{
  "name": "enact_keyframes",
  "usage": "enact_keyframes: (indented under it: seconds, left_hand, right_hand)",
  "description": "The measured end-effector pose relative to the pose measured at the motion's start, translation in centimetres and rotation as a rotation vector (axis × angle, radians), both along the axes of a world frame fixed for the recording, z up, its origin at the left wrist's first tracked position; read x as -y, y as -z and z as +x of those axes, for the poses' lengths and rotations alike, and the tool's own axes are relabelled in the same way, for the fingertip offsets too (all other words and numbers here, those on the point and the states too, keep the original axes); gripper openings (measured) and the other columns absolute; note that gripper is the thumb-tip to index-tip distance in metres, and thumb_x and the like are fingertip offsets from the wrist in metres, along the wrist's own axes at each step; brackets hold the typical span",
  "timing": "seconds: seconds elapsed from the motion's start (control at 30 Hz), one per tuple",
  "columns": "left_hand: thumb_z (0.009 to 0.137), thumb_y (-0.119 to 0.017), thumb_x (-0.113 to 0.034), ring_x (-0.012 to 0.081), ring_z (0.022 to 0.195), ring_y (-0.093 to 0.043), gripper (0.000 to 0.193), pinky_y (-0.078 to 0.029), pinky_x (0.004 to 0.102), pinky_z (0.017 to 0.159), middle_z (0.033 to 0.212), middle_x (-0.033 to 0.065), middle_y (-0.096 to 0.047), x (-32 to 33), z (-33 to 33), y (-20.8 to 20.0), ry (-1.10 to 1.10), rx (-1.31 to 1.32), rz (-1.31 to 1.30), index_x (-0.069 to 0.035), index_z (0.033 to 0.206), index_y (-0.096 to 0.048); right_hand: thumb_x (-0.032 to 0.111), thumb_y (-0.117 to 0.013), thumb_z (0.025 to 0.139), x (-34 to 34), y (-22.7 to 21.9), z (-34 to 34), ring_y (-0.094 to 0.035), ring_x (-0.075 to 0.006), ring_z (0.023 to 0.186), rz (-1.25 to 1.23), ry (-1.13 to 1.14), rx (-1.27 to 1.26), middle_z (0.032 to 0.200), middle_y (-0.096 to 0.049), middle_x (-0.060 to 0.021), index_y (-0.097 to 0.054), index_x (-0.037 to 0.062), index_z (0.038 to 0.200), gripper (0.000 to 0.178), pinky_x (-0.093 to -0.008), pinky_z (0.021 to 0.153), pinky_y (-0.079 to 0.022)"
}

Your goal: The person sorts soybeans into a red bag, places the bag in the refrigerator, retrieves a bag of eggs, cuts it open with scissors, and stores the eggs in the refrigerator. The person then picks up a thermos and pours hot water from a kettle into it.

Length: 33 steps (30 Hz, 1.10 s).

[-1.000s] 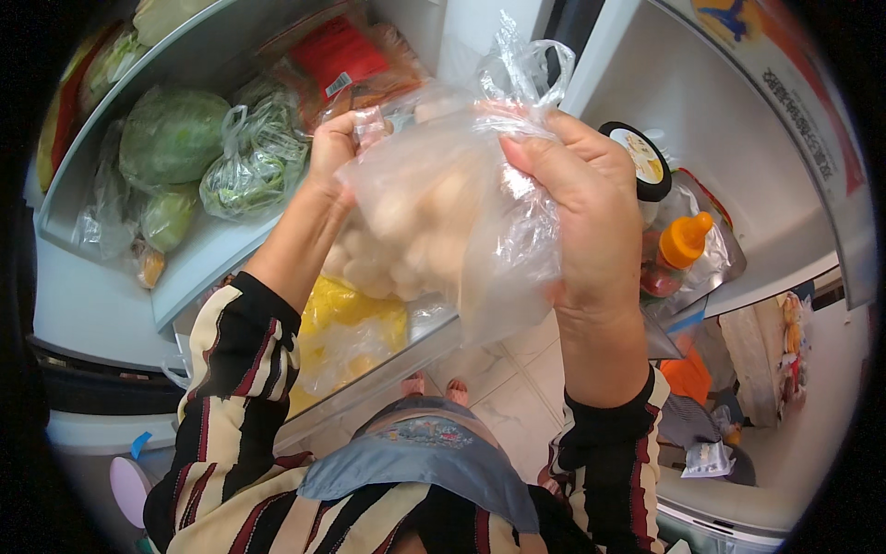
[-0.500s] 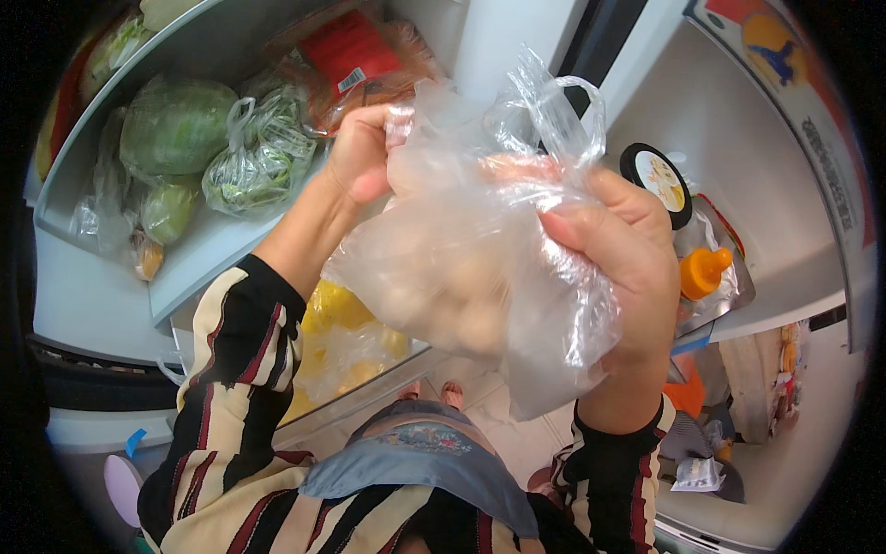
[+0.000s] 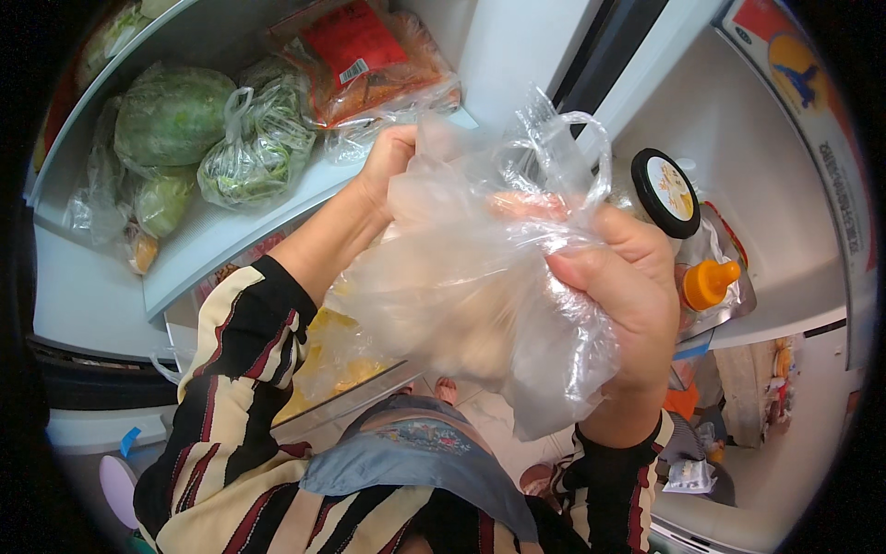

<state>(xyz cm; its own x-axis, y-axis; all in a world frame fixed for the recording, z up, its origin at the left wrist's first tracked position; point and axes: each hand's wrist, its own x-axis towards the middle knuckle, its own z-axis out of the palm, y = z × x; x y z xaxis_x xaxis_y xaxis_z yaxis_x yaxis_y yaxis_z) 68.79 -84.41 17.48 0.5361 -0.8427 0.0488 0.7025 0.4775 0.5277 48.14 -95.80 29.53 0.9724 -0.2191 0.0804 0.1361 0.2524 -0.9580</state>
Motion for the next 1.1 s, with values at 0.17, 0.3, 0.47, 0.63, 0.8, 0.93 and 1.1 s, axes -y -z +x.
enact_keyframes:
  seconds: [0.17,0.3,0.47,0.63,0.8,0.93,1.1]
  left_hand:
    - [0.081,-0.048,-0.012,0.0196,0.070,-0.063,0.024,-0.053,0.0334,0.066,0.079,0.0132,-0.064,-0.2,0.4,0.7,0.058,0.071,0.038,0.006,0.081,-0.063]
    - [0.081,-0.052,-0.011,0.0169,0.077,-0.063,0.023,-0.052,0.0316,0.070,0.086,0.0103,-0.065,-0.7,-1.4,0.2,-0.137,0.206,0.265,0.004,0.090,-0.065]
    - [0.081,-0.057,-0.011,0.0145,0.080,-0.061,0.024,-0.049,0.0283,0.072,0.094,0.0076,-0.066,-2.5,-0.5,-0.7,-0.083,0.624,0.444,0.002,0.098,-0.066]
    - [0.076,-0.061,-0.010,0.0102,0.070,-0.053,0.024,-0.044,0.0248,0.065,0.082,0.0020,-0.061,-4.4,1.3,0.7,-0.042,0.803,0.663,-0.001,0.098,-0.067]
    - [0.073,-0.063,-0.008,0.0077,0.066,-0.046,0.024,-0.039,0.0229,0.062,0.070,-0.0031,-0.052,-8.4,1.3,-0.9,-0.198,1.012,0.806,-0.001,0.096,-0.067]
    - [0.074,-0.060,-0.007,0.0075,0.068,-0.048,0.018,-0.038,0.0225,0.062,0.072,-0.0022,-0.054,-10.4,-0.1,-1.6,-0.325,0.984,0.844,-0.001,0.090,-0.066]
    - [0.077,-0.056,-0.007,0.0078,0.070,-0.049,0.015,-0.039,0.0236,0.064,0.073,-0.0010,-0.056,-12.1,-1.3,-1.0,-0.441,1.060,0.963,-0.001,0.087,-0.065]
  right_hand:
    - [0.002,-0.047,0.076,0.6,0.5,0.4,-0.064,-0.0179,0.081,-0.022,-0.064,-0.024,0.095,-0.065,-0.0168,-0.060,-0.0115,0.107,0.036,-0.0258,0.076,-0.049]
    - [0.001,-0.047,0.078,0.5,0.6,1.0,-0.064,-0.0176,0.082,-0.049,-0.040,0.004,0.094,-0.065,-0.0162,-0.060,-0.0110,0.107,0.034,-0.0263,0.077,-0.049]
    - [0.001,-0.048,0.079,0.8,1.0,1.6,-0.064,-0.0176,0.082,-0.081,-0.064,0.017,0.094,-0.066,-0.0158,-0.061,-0.0103,0.106,0.032,-0.0265,0.076,-0.050]
    - [0.002,-0.049,0.080,0.6,1.0,2.2,-0.064,-0.0172,0.080,-0.081,-0.064,0.004,0.094,-0.066,-0.0148,-0.062,-0.0095,0.105,0.030,-0.0259,0.075,-0.050]
    - [0.003,-0.051,0.080,-0.1,2.1,3.5,-0.062,-0.0139,0.077,-0.105,-0.031,0.021,0.091,-0.066,-0.0120,-0.062,-0.0077,0.105,0.029,-0.0235,0.071,-0.049]
    - [0.002,-0.051,0.082,-0.5,3.3,4.6,-0.060,-0.0098,0.072,-0.143,-0.043,-0.002,0.088,-0.065,-0.0076,-0.063,-0.0058,0.106,0.028,-0.0221,0.065,-0.047]
    - [0.001,-0.051,0.082,-1.4,6.0,5.9,-0.051,-0.0045,0.068,-0.141,-0.025,-0.001,0.079,-0.060,0.0007,-0.064,-0.0046,0.104,0.026,-0.0185,0.062,-0.039]
